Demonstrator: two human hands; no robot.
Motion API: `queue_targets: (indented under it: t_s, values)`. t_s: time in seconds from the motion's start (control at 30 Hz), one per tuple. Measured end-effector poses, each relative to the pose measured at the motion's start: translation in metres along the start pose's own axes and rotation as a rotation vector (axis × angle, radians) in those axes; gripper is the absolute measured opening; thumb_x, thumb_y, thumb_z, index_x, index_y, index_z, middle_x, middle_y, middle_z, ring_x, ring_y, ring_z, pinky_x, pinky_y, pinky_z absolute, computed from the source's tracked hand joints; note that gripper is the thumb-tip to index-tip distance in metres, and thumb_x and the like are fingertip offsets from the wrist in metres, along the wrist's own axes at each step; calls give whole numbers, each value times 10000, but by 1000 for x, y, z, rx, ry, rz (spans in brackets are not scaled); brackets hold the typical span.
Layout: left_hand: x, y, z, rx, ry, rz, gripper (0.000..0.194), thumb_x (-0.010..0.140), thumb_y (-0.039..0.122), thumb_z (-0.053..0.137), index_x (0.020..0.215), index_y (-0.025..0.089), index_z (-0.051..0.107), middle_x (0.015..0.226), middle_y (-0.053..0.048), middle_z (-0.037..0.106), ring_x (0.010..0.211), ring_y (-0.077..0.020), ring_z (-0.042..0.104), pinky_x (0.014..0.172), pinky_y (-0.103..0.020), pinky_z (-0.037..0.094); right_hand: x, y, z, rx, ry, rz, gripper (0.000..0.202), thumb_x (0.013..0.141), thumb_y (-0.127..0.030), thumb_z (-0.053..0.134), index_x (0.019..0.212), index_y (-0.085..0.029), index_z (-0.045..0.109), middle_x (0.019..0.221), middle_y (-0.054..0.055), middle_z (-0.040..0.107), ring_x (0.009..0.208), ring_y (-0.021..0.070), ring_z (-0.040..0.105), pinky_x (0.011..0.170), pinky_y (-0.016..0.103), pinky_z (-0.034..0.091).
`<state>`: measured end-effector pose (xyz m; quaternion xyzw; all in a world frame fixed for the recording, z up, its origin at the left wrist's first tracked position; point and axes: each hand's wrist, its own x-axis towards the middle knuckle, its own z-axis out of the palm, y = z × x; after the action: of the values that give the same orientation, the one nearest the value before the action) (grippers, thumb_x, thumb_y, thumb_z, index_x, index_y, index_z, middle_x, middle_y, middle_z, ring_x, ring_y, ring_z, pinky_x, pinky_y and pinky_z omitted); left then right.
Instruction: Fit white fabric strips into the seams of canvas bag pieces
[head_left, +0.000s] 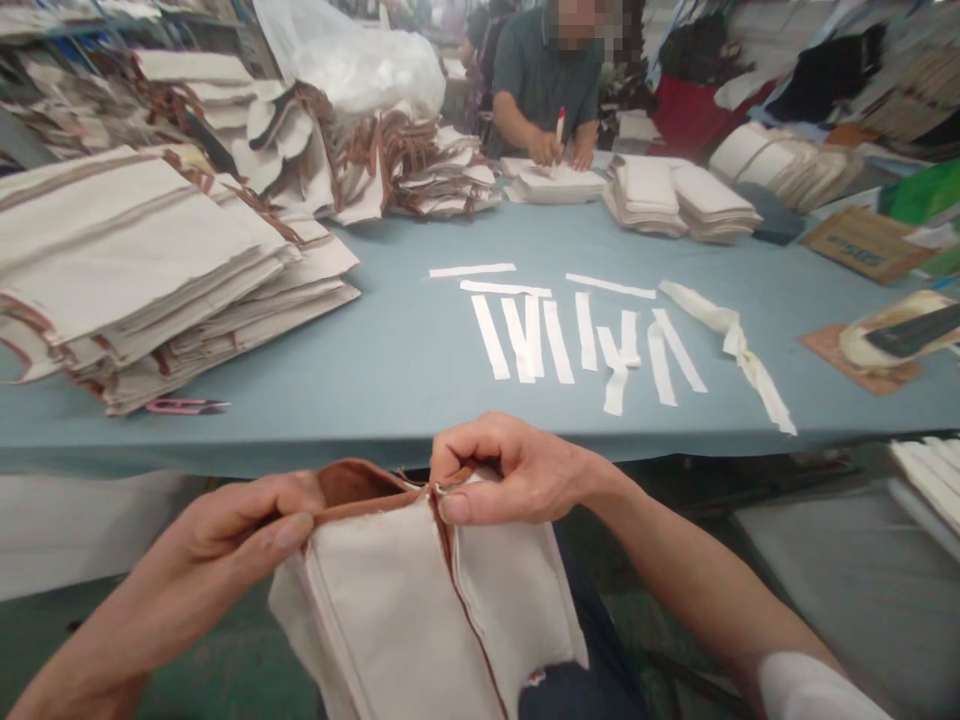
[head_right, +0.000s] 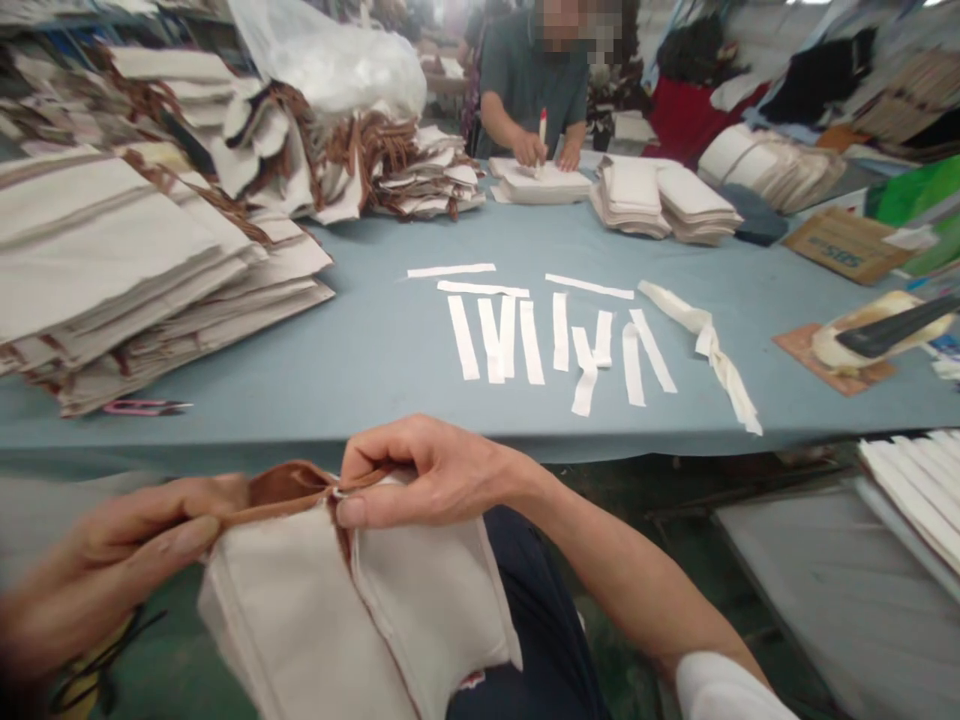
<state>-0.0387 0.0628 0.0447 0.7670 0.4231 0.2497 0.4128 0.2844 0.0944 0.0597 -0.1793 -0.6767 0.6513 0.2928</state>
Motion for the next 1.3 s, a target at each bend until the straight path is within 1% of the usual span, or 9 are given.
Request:
queue_targets:
  t_s: [0.07, 0.17, 0.3, 0.43, 0.6, 0.77, 0.93, 1.17, 1.3]
  values:
    - [9, 8, -5, -55, -90, 36, 333, 1075, 451, 642, 902, 217, 803, 834, -2, 786, 762, -180, 725, 718, -199, 572, 4, -5, 4, -65, 11, 2, 254, 954, -341, 734, 814, -202, 575, 659, -101, 424, 615, 84, 367, 618, 249, 324]
    - [22, 27, -1, -69, -88, 71, 217, 1002, 421, 745, 1045, 231, 841, 985, -10, 847, 903, -205, 761, 835, -214, 588, 9, -9, 11, -215, 41, -56, 197, 937, -299, 651, 794, -219, 542, 659, -95, 423, 604, 87, 369, 607, 247, 313]
    - [38, 46, 18, -131, -42, 73, 168, 912, 379, 844, 888, 216, 814, 818, 16, 772, 759, -165, 679, 726, -203, 561, 12, -5, 17, -485, 88, -136, 129, 928, -277, 610, 825, -217, 562, 700, -65, 529, 613, 95, 452, 635, 249, 334]
    - [45, 47, 28, -201, -34, 22, 229, 934, 370, 824, 791, 197, 779, 705, 39, 671, 631, -116, 567, 583, -175, 463, 8, 1, 16, -693, 136, -169, 148, 937, -266, 634, 814, -216, 568, 723, -48, 583, 639, 105, 505, 650, 252, 336]
    - [46, 42, 29, -178, -72, -11, 301, 992, 394, 754, 770, 190, 750, 697, 34, 650, 633, -114, 540, 564, -179, 425, 4, 7, 12, -704, 114, -108, 105, 978, -278, 642, 916, -196, 663, 804, -18, 694, 699, 117, 596, 675, 246, 360]
    - [44, 40, 24, -47, -122, 48, 304, 1051, 358, 647, 824, 199, 774, 728, 23, 704, 631, -122, 579, 576, -195, 451, 8, 17, 14, -681, 142, -132, 105, 961, -239, 586, 877, -201, 634, 728, -49, 626, 615, 98, 515, 642, 253, 320]
    - [46, 49, 24, 165, -79, 112, 243, 997, 246, 582, 824, 204, 747, 658, 60, 638, 557, -92, 549, 528, -178, 404, 12, 24, 14, -682, 174, -110, 81, 921, -268, 573, 862, -216, 593, 728, -47, 605, 627, 111, 498, 659, 266, 329]
    - [51, 57, 36, 348, 25, 279, 171, 993, 162, 527, 872, 225, 630, 676, 85, 632, 522, -70, 532, 520, -179, 373, 16, -3, 19, -895, 125, 210, 60, 861, -253, 577, 808, -229, 568, 690, -34, 558, 649, 146, 405, 660, 311, 240]
    - [41, 50, 37, 459, 60, 349, 175, 1046, 144, 536, 934, 251, 619, 780, 54, 715, 581, -110, 617, 553, -231, 410, 18, -11, 17, -774, 137, 175, 84, 804, -209, 604, 771, -229, 530, 663, -64, 482, 636, 128, 367, 657, 308, 239]
